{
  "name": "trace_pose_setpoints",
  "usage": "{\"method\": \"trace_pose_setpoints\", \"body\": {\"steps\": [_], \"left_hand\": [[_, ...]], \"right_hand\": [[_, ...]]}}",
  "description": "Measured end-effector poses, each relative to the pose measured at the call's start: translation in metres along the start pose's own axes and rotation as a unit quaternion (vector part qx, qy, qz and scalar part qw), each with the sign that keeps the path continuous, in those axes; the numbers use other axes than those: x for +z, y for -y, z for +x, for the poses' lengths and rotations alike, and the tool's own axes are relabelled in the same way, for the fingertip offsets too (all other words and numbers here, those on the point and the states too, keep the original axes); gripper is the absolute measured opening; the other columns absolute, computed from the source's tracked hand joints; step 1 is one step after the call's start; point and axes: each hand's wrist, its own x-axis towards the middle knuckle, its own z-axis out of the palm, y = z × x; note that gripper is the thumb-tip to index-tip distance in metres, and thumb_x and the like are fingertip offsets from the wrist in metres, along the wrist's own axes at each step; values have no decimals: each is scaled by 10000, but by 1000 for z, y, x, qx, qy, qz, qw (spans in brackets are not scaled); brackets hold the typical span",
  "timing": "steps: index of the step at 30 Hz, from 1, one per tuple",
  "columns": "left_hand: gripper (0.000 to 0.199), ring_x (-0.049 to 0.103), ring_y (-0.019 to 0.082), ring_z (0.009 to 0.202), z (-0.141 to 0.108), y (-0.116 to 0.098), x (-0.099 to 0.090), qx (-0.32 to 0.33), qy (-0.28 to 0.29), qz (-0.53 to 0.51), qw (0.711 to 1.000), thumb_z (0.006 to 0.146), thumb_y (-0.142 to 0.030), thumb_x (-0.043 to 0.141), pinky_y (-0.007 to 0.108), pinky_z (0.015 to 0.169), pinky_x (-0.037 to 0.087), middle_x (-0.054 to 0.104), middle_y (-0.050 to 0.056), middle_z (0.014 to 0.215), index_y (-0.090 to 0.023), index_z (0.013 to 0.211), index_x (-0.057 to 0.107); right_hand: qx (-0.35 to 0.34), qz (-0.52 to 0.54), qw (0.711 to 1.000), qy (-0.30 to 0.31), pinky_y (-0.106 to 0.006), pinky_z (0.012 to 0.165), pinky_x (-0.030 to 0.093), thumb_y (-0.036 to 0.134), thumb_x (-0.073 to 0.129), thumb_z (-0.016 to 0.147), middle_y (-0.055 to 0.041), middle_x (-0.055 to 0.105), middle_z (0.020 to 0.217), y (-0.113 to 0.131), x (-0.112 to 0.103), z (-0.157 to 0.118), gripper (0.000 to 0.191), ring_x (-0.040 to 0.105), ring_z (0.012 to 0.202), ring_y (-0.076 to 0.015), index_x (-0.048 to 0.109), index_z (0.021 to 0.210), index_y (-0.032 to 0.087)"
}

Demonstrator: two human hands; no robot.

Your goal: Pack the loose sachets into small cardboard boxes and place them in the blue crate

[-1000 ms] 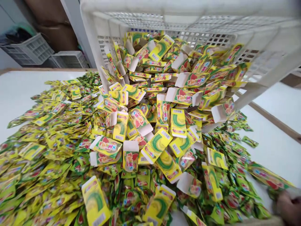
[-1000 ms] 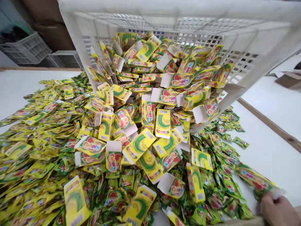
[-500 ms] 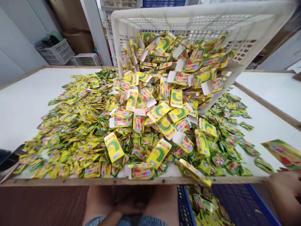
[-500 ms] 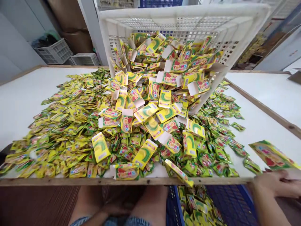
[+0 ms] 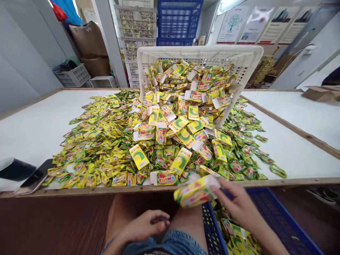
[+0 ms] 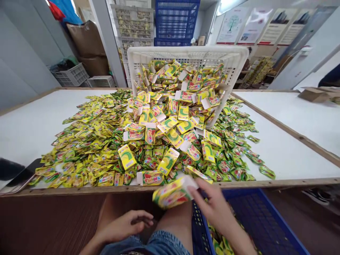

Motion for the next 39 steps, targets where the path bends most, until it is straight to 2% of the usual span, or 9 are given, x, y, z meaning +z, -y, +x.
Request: {"method": "trace_pose_setpoints", "body": {"steps": [3,8,12,16,19,23,29,34,39], "left_hand": [[677,522,266,1092,-31,-26,-12,89,-31,-117,989,696,-594,577,372,923,373,580,134,1181,-180,1226,497],[562,604,223,844,-59,-25,-1,80,-100,-180,975,623,-478,713,316,744,442,665,89,924,-149,1062,593],[468,586,162,595,-62,-2,8,81,-233,-262,933,592,-460,733,275,591,439,633,48,655,-113,876,602],[466,578,171,575,-73,15,-10,79,-341,-249,903,582,-480,719,301,594,454,603,45,624,-108,832,591],[413,606,214,746,-89,18,-34,98,-463,-104,875,663,-460,650,349,729,467,627,87,816,-133,910,603],[343,475,248,1135,-100,14,-67,118,-586,122,793,740,-373,577,378,991,330,492,111,1202,-182,1023,612],[427,509,270,1082,-86,7,-95,95,-534,41,839,653,-334,681,377,972,336,558,142,1135,-118,1017,626],[515,599,207,807,-103,-5,-91,114,-459,-159,866,638,-376,718,298,761,442,664,86,855,-89,1049,598],[554,598,159,649,-129,-24,-72,153,-353,-346,856,706,-380,668,269,646,457,659,68,740,-112,1175,543]], "right_hand": [[-64,8,973,224,-230,577,377,319,468,863,-21,593,669,39,52,-5,243,520,628,-145,566,692,177],[-117,42,938,322,-221,590,341,232,484,860,7,594,695,85,124,-9,177,518,656,-129,554,705,181],[-138,70,950,272,-245,687,391,217,440,889,-15,606,816,104,154,8,149,539,774,-148,577,834,193],[-206,-50,960,185,-327,789,398,194,492,852,-56,598,896,115,186,40,100,519,887,-206,589,876,189],[-257,-162,944,131,-403,897,349,235,573,801,-102,560,1104,121,220,59,119,458,1060,-266,609,904,187],[-264,-251,928,79,-453,1003,234,254,631,752,-136,443,1304,123,258,71,181,319,1226,-301,617,906,159],[-236,-197,951,31,-470,981,221,146,523,797,-127,517,1210,120,264,76,92,354,1193,-283,613,794,160],[-135,40,990,4,-379,832,380,262,466,849,-79,609,919,110,244,72,137,533,905,-211,557,874,163],[25,289,955,59,-247,596,432,403,504,826,-7,578,707,106,243,55,234,538,646,-140,494,841,170]]}}
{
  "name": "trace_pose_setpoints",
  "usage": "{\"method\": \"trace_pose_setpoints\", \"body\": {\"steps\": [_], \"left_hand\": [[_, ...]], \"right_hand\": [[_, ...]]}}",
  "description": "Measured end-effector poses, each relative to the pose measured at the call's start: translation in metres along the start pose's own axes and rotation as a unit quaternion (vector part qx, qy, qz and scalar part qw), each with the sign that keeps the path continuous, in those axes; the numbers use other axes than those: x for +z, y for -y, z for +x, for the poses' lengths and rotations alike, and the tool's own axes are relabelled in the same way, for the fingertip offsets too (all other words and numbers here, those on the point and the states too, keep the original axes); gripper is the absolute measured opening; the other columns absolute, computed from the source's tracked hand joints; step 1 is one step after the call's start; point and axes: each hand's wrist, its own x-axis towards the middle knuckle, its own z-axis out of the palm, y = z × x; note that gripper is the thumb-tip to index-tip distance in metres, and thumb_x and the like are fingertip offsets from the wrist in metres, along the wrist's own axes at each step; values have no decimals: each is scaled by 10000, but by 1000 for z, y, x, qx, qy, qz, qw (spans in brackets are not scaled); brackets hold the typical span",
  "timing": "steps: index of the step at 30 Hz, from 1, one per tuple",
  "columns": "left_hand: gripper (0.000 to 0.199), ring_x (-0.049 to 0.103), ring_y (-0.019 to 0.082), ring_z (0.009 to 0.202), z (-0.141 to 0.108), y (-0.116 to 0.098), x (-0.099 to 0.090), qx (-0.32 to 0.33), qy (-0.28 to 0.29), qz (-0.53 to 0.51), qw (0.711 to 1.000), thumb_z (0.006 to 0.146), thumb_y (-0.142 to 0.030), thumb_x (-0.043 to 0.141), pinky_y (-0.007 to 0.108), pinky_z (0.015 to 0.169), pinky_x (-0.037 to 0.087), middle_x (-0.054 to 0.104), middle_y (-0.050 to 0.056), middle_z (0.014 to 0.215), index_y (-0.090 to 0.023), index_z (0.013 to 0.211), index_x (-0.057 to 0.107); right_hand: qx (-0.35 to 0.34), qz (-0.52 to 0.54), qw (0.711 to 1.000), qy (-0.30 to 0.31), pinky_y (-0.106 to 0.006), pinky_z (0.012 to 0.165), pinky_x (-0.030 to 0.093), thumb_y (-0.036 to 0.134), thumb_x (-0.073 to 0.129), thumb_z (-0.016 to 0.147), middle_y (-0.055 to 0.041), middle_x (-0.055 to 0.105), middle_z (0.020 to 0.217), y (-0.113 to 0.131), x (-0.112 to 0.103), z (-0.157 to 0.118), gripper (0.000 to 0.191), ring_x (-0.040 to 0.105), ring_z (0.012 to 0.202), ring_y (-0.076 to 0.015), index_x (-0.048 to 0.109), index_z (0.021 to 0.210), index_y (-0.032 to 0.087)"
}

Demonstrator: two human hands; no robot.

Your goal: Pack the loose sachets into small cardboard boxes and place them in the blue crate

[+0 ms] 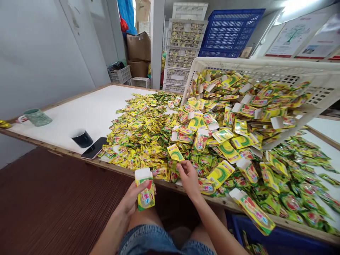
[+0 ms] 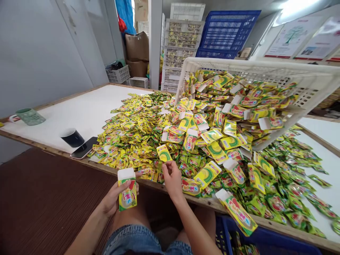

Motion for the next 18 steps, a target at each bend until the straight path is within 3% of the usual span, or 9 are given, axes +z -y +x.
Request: {"method": "trace_pose_setpoints", "body": {"steps": [5,10,16,18], "left_hand": [[562,598,157,670,-6,1,17,8,39,-29,999,731,-343,659,277,671,464,656,68,745,-131,1229,508],[523,605,163,658,-5,12,29,-1,43,-15,999,736,-351,654,281,647,461,656,62,732,-129,1194,531],[371,618,170,663,-3,25,45,-7,3,18,1000,674,-358,707,284,650,470,662,58,716,-114,938,617],[336,597,154,586,-1,29,52,-11,-5,40,999,641,-354,729,281,602,470,640,32,644,-117,843,604]], "right_hand": [[66,111,989,72,-230,507,454,451,516,804,12,553,699,9,6,-17,274,529,633,-140,493,893,193],[25,62,995,68,-300,723,485,436,562,786,-39,618,817,11,-3,-29,333,569,796,-182,553,969,159],[14,117,992,49,-326,796,470,377,545,815,-60,624,926,23,-24,-34,277,572,866,-193,535,995,167],[7,128,988,81,-310,778,475,357,518,834,-48,616,924,33,-29,-35,253,574,862,-183,515,1020,186]]}}
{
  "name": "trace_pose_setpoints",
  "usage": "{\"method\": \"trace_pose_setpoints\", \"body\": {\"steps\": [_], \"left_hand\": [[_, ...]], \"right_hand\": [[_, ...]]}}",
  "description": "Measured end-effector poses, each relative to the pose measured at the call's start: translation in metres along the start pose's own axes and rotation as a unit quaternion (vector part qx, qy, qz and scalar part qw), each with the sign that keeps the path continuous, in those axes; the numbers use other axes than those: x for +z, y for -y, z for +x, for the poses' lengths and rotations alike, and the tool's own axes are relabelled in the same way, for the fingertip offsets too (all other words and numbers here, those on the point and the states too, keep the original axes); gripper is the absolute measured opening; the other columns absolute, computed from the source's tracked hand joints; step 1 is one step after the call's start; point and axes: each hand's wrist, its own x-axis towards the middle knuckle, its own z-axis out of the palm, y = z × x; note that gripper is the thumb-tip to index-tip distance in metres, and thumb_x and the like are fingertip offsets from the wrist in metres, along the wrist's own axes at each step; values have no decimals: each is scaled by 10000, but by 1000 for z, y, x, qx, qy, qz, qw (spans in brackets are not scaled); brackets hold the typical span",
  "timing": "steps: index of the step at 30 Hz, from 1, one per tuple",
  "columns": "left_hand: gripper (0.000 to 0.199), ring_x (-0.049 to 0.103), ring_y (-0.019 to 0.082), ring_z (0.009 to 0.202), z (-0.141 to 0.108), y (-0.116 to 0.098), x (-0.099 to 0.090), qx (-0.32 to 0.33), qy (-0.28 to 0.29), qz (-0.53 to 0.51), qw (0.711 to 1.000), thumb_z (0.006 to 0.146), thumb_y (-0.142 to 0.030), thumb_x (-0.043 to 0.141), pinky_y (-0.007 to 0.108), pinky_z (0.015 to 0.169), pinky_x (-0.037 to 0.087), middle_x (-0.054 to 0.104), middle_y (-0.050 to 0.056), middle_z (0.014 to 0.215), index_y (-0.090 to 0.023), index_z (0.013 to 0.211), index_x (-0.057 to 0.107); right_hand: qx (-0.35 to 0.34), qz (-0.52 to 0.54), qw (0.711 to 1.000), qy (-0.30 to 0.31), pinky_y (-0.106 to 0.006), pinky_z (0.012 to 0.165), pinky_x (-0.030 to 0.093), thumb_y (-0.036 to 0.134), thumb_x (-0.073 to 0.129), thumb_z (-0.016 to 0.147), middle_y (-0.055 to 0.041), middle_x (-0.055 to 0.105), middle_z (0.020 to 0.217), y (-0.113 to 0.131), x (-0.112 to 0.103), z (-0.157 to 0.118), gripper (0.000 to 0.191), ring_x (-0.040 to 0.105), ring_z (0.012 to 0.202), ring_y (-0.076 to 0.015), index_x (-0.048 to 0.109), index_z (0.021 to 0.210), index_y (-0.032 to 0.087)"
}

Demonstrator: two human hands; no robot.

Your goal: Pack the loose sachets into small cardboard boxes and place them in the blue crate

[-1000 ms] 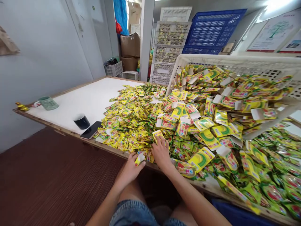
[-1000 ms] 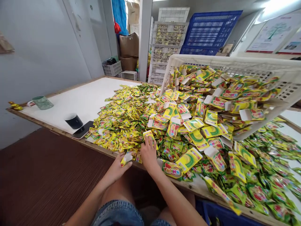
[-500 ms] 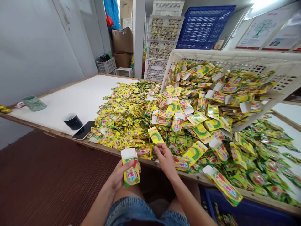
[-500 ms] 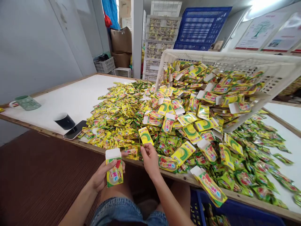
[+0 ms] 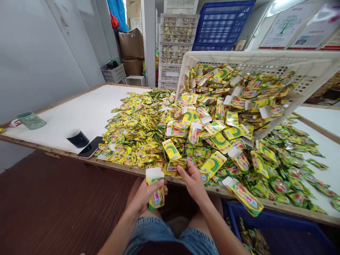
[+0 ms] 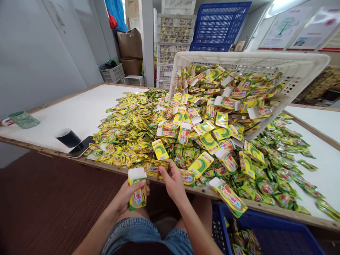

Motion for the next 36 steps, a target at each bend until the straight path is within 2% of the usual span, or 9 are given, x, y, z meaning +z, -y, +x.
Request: {"method": "trace_pose_setpoints", "body": {"steps": [2,5,10,13,15,19,22,32,36], "left_hand": [[327,559,135,511,2,3,7,6,16,43,999,611,-336,749,257,537,444,605,3,569,-123,797,584],[307,519,114,476,3,6,13,31,54,107,992,601,-314,754,224,488,395,571,-12,526,-122,755,570],[323,492,105,481,3,11,18,15,76,125,989,576,-312,760,226,493,385,561,-13,540,-118,746,565],[322,501,110,494,1,13,20,-4,76,126,989,549,-298,775,234,516,393,562,-15,542,-125,700,551],[345,522,121,510,-1,12,21,-12,86,105,991,544,-301,782,242,533,400,573,-15,556,-132,730,546],[378,549,129,524,-7,11,20,-38,135,68,988,577,-339,770,237,535,395,601,0,577,-136,802,545],[391,548,123,511,-11,15,18,-59,144,52,986,588,-358,763,229,521,393,612,5,579,-138,828,547],[396,551,129,542,-16,52,18,-92,101,2,991,530,-335,793,247,561,431,600,-1,594,-133,768,550],[426,555,137,554,-24,76,12,-105,65,4,992,526,-326,794,271,583,447,593,-7,626,-133,822,558]], "right_hand": [[-10,-34,998,47,-291,733,478,320,483,854,-37,611,901,11,-1,-1,218,574,821,-172,499,1033,197],[-62,-184,975,108,-266,694,447,198,461,849,-25,601,853,26,-3,0,152,556,772,-157,515,992,193],[-127,-430,867,215,-251,682,395,0,434,733,-45,571,877,47,-2,1,259,524,791,-159,551,882,176],[-135,-481,821,276,-245,652,381,-41,451,648,-34,570,825,52,2,1,292,520,747,-158,565,807,175],[-135,-449,836,286,-244,672,390,-40,443,670,-25,586,821,53,3,1,311,533,760,-155,574,845,181],[-119,-343,904,224,-241,748,406,8,463,752,-6,622,888,47,1,-4,290,554,832,-142,569,940,202],[-89,-291,933,192,-232,733,417,27,477,769,1,624,890,40,0,-10,251,560,821,-133,560,927,204],[-22,-338,934,111,-301,772,394,157,566,791,-25,540,837,5,4,-45,35,483,845,-172,552,794,190],[1,-329,939,101,-382,889,357,233,483,854,-61,519,1018,-14,1,-74,224,426,1010,-213,568,653,178]]}}
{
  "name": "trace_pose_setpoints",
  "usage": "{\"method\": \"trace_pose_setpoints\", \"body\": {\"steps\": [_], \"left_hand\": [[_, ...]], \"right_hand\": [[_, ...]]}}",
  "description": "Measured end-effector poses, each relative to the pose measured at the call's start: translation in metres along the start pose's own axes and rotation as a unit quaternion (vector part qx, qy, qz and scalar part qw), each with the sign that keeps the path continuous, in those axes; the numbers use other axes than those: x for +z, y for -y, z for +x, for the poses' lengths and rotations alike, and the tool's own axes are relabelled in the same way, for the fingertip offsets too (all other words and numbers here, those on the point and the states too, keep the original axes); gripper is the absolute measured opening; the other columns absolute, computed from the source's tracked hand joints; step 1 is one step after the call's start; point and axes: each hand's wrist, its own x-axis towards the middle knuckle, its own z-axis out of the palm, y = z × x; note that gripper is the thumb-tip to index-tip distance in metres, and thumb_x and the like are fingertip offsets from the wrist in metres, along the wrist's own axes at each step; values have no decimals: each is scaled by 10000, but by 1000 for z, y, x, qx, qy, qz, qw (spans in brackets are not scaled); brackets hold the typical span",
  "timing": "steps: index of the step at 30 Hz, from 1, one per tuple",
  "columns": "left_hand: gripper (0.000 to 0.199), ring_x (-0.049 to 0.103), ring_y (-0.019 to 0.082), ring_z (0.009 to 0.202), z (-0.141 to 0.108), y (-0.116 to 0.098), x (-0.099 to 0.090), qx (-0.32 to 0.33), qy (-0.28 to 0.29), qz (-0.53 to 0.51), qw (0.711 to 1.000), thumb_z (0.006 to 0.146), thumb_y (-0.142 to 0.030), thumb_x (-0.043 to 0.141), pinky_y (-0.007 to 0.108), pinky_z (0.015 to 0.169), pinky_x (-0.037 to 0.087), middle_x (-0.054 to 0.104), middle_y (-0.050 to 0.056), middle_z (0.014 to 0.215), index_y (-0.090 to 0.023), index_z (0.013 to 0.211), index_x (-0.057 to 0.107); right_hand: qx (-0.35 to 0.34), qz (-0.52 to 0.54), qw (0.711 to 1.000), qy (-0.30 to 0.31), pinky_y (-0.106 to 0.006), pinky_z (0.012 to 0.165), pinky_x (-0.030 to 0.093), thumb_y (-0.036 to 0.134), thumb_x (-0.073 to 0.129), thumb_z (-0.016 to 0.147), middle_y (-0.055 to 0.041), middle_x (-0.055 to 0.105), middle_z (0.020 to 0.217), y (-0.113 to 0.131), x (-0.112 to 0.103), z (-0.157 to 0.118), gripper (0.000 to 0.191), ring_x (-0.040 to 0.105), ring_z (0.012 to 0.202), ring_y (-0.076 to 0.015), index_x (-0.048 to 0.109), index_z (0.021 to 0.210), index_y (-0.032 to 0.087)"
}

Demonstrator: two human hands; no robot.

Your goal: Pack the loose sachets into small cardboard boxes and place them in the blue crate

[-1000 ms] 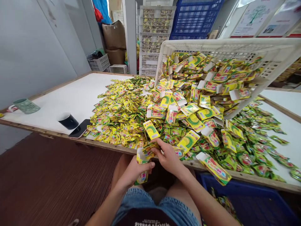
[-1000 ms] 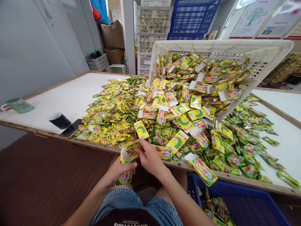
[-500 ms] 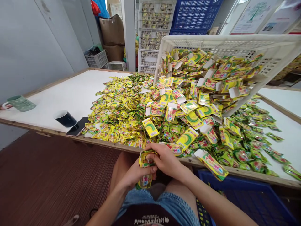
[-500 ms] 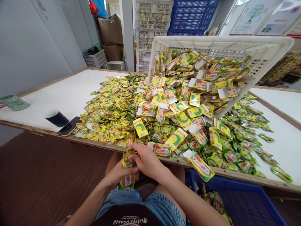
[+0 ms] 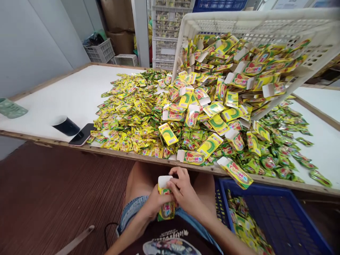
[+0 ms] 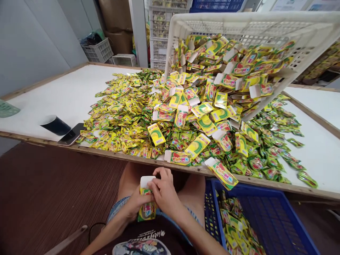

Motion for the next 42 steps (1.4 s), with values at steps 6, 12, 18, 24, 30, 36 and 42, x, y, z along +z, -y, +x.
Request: {"method": "trace_pose_setpoints", "body": {"steps": [6,12,18,24,30,36,42], "left_hand": [[487,600,183,735,-10,37,-22,-7,6,-5,1000,650,-426,705,296,685,458,620,24,804,-180,1014,495],[434,596,167,818,-22,42,-28,113,-89,79,986,764,-330,623,300,742,465,594,27,938,-233,1092,355],[127,587,145,749,-34,35,-35,118,-44,159,979,808,-291,563,235,665,455,599,3,790,-178,853,528],[352,605,166,883,-26,29,-35,159,-77,108,978,790,-242,590,288,792,465,629,30,957,-233,1113,451],[127,579,208,993,-26,25,-33,173,-78,180,965,793,-258,577,293,810,471,607,91,1064,-163,876,594],[114,613,181,855,-24,18,-27,159,-92,199,963,784,-254,588,285,793,468,660,59,858,-148,821,607],[144,594,142,700,-19,13,-26,148,-109,207,961,780,-286,589,228,654,460,638,21,741,-144,788,610]], "right_hand": [[112,247,962,38,-305,780,458,321,436,887,-55,568,1004,-24,23,-48,219,559,877,-164,457,1078,216],[122,277,953,-33,-271,760,447,302,501,860,-44,601,928,-34,42,-59,213,572,848,-160,461,1044,203],[86,185,978,35,-240,698,417,299,487,870,-16,606,793,-32,31,-49,160,550,754,-142,590,824,185],[96,235,967,10,-238,695,446,246,499,860,-10,629,852,-32,33,-39,289,581,752,-133,499,1147,210],[69,181,981,12,-243,757,439,241,547,831,-33,652,887,-33,32,-39,116,591,842,-152,648,850,187],[106,151,983,1,-217,659,434,280,561,819,-17,660,778,-26,30,-38,134,586,709,-132,638,795,173],[135,156,978,8,-197,558,393,309,514,843,5,623,677,-23,30,-35,187,533,600,-110,625,787,169]]}}
